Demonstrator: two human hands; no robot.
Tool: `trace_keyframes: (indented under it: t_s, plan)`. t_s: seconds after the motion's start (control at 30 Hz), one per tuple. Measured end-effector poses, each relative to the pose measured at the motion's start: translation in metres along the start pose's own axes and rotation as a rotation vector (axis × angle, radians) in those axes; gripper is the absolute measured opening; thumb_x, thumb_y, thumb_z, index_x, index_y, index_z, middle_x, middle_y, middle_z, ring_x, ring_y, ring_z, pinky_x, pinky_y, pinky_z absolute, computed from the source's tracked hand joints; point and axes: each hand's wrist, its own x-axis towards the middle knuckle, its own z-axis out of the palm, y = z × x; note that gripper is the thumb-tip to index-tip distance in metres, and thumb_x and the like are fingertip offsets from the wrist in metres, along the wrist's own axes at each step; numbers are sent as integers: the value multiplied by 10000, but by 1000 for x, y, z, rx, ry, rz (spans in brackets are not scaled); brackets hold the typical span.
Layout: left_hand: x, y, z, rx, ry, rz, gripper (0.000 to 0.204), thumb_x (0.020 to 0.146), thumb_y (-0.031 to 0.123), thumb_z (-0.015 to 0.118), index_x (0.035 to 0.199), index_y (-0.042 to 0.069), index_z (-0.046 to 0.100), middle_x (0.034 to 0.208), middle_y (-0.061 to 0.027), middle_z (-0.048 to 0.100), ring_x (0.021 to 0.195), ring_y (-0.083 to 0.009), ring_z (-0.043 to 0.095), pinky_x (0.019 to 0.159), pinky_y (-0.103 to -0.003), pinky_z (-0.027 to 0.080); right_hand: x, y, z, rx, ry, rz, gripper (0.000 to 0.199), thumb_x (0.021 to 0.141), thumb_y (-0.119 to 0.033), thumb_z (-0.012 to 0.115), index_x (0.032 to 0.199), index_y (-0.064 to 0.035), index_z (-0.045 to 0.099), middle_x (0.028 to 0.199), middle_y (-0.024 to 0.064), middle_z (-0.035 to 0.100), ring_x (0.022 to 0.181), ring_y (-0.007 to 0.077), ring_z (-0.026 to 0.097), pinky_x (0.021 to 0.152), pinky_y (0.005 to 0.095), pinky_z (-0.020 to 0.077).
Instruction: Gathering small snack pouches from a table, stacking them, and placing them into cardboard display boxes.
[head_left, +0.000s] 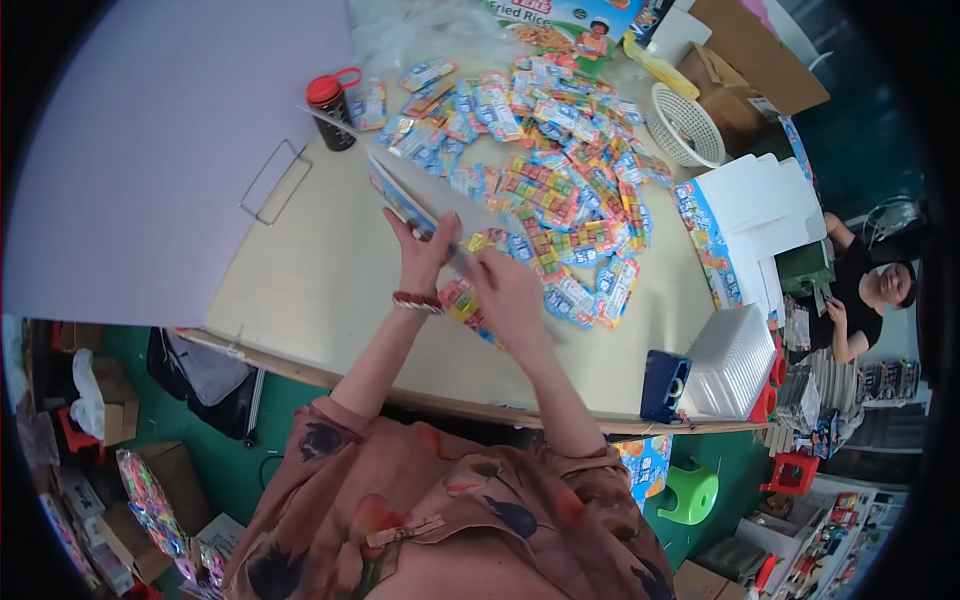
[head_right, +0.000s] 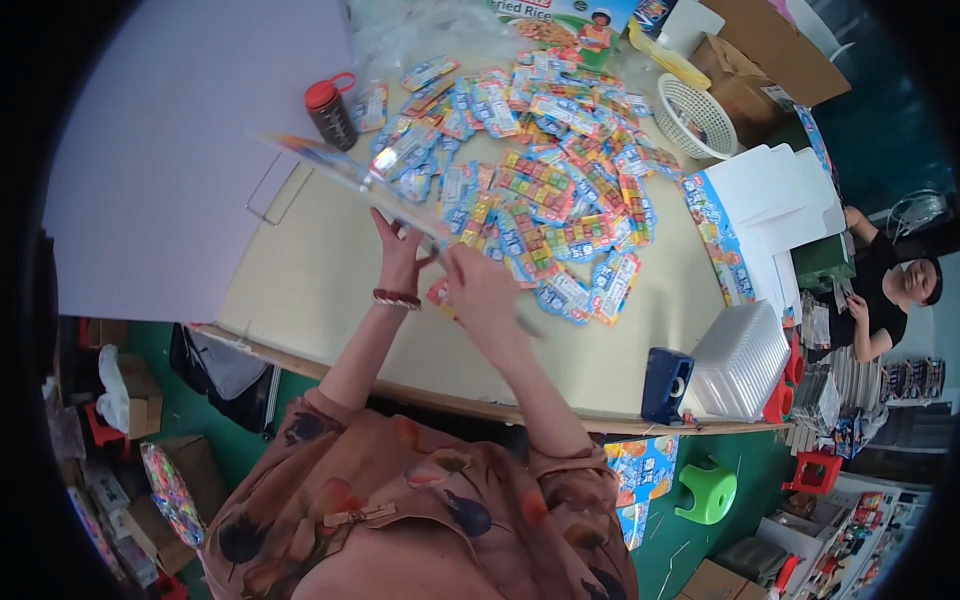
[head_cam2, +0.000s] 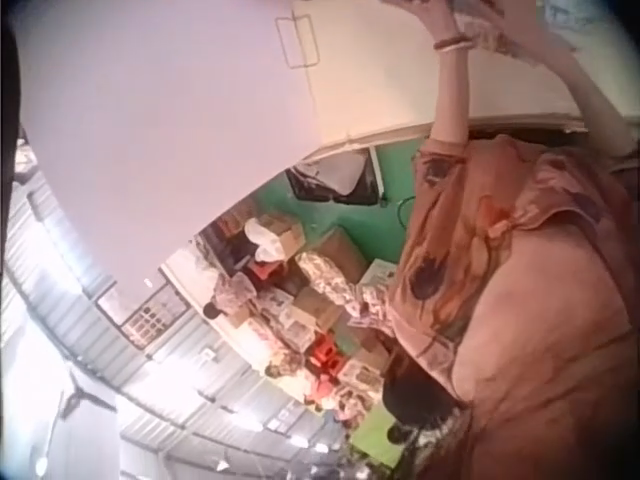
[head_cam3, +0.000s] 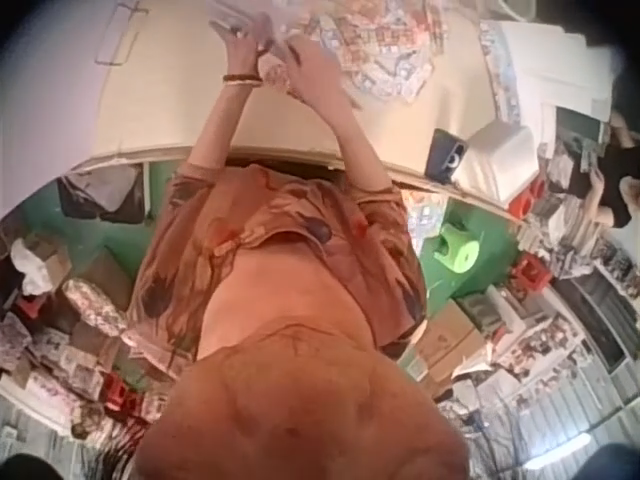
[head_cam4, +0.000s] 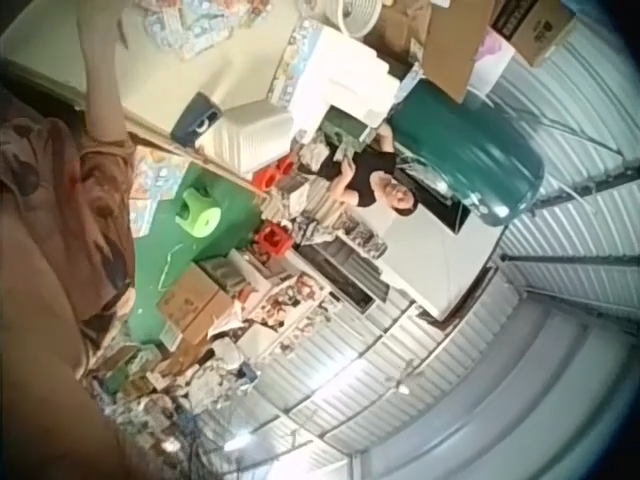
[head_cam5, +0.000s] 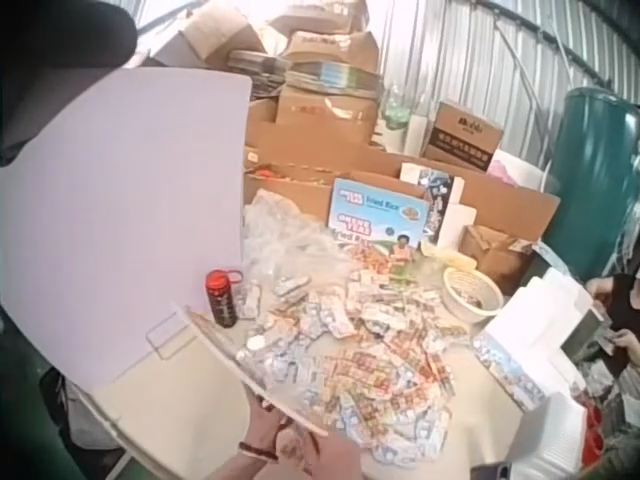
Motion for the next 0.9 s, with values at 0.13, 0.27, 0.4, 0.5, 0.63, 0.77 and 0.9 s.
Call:
trace_keyframes:
  t_s: [0.13, 0.27, 0.4, 0.5, 0.63, 0.77, 0.9]
  plan:
    - [13, 16, -58, 177, -192, -92, 1166, 731, 504, 742, 1505, 154, -56, 1300, -127, 449, 1147, -275, 486, 808, -505, 468, -4, -16, 14, 344, -341, 37, 395, 853, -279, 659, 1115, -3, 550, 908, 182, 633, 720, 254, 655, 639, 355, 501]
    - [10, 26, -89, 157, -311, -190, 1114, 759, 460, 701, 1505, 141, -62, 1311, -93, 456, 1130, -262, 489, 811, -498, 460, 10, -14, 16, 469, -561, 350, 514, 875, -355, 629, 1213, 12, 505, 980, 103, 617, 821, 144, 592, 700, 279, 494]
    - [24, 29, -125, 77, -529, -228, 1029, 776, 272, 620, 1500, 141, -99, 1277, -90, 497, 1095, -226, 521, 787, -471, 498, 21, 50, 44, 410, -349, 179, 454, 849, -341, 615, 1109, 29, 570, 822, 134, 640, 703, 199, 614, 612, 345, 481]
    - [24, 23, -145, 196, -520, -245, 947, 791, 210, 592, 1509, 125, -19, 1291, -83, 486, 1090, -221, 529, 799, -469, 512, 25, 20, 41, 67, -438, 189, 308, 777, -196, 589, 969, 42, 623, 816, 239, 638, 775, 355, 634, 672, 394, 489]
    - [22, 17, -145, 344, -374, -161, 822, 775, 114, 540, 1492, 103, 139, 1229, -159, 554, 1032, -284, 596, 809, -451, 520, 21, 0, 72, -175, -530, -7, 267, 736, -141, 577, 924, 35, 648, 879, 259, 641, 859, 392, 632, 741, 450, 508]
    - [50, 27, -206, 1221, -185, 428, 674, 738, -11, 486, 1389, 78, 335, 999, -296, 610, 936, -444, 593, 830, -470, 493, 59, 55, 66, -167, -256, 32, 246, 754, -204, 612, 878, 5, 642, 857, 214, 653, 859, 375, 629, 756, 426, 497]
    - [26, 52, -197, 1420, -98, 469, 626, 757, -23, 495, 1363, 85, 383, 1148, -228, 579, 998, -397, 593, 857, -440, 485, 61, 42, 69, -283, -138, 95, 214, 739, -176, 693, 845, -15, 601, 837, 153, 652, 815, 349, 633, 693, 446, 493]
